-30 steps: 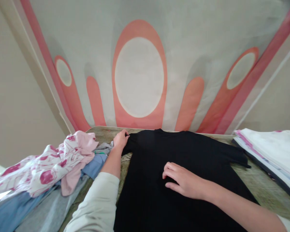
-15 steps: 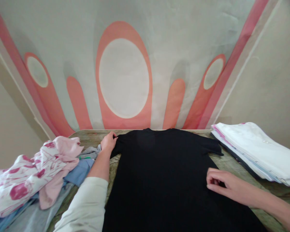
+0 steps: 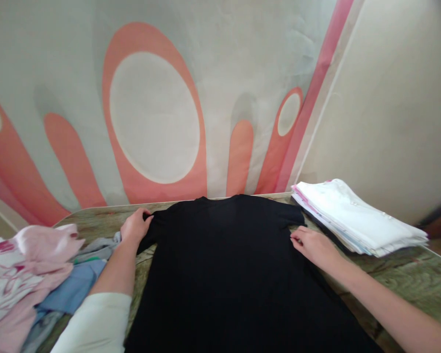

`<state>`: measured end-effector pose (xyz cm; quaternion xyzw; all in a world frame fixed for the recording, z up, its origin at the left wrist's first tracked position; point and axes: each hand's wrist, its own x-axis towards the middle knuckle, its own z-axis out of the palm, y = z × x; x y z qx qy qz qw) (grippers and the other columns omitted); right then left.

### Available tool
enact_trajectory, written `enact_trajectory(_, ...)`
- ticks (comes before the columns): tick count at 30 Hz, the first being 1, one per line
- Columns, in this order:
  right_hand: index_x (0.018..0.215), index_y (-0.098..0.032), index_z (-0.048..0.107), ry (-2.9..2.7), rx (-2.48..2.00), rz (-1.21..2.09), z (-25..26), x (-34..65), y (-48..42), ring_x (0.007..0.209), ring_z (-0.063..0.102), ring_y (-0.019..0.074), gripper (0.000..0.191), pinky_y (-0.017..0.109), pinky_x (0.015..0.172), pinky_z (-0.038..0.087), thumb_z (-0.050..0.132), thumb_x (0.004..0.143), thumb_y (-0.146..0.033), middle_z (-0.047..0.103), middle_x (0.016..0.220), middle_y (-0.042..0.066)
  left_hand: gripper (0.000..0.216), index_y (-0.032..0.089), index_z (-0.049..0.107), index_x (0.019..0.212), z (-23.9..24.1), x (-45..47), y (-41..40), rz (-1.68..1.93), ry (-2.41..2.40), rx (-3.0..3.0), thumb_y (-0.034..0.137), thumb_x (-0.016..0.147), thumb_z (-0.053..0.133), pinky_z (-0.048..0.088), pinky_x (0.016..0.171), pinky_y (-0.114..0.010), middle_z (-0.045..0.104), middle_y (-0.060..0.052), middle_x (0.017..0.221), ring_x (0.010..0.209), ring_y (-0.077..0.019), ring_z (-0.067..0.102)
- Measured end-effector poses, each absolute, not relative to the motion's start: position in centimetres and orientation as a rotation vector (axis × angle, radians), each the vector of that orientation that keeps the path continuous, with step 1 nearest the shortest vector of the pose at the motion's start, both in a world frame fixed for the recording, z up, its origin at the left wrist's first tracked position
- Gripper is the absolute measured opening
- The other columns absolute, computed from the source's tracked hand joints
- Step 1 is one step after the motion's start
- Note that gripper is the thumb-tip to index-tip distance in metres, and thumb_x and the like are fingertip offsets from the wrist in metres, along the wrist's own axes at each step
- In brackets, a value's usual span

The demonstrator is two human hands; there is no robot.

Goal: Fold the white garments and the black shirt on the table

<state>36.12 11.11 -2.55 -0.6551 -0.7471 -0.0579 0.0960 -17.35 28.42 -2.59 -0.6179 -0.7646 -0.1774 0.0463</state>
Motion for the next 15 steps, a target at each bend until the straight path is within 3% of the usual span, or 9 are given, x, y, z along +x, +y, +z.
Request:
enact_trajectory(6,0.070,-0.020,0.060,-2.193,-2.095,-0.390,-2.0,36.6,11.1,0.066,0.059,0.0160,0.022,0.025,0.053,0.033,0.043,0.082,-0.026,0.061,0.078,0.003,0.026,0.028,0.060,0.101,-2.5,-17.4,28.3,-0.527,-2.269,-1.948,0.041,0.082,0.048,0.045,0.070,-0.031,0.065,-0.004,0.104,0.093,-0.0262,0.059)
enact_trajectory(10,0.067,-0.023,0.061,-2.155,-2.143,-0.156,-1.6,37.9,11.3,0.064,0.058,0.0159,0.017,0.024,0.052,0.032,0.048,0.076,-0.027,0.062,0.072,0.000,0.025,0.029,0.061,0.098,-2.5,-17.4,28.3,-0.531,-2.253,-1.952,0.041,0.081,0.048,0.045,0.070,-0.031,0.065,-0.004,0.103,0.092,-0.0262,0.059)
enact_trajectory(15,0.075,-0.023,0.068,-2.307,-1.980,0.125,0.3,36.8,14.6,0.069,0.060,0.0159,0.021,0.024,0.062,0.039,0.047,0.076,-0.025,0.067,0.076,0.001,0.024,0.027,0.062,0.097,-2.5,-17.0,28.1,-0.551,-2.230,-1.978,0.039,0.081,0.049,0.045,0.073,-0.030,0.065,-0.004,0.102,0.092,-0.0250,0.060)
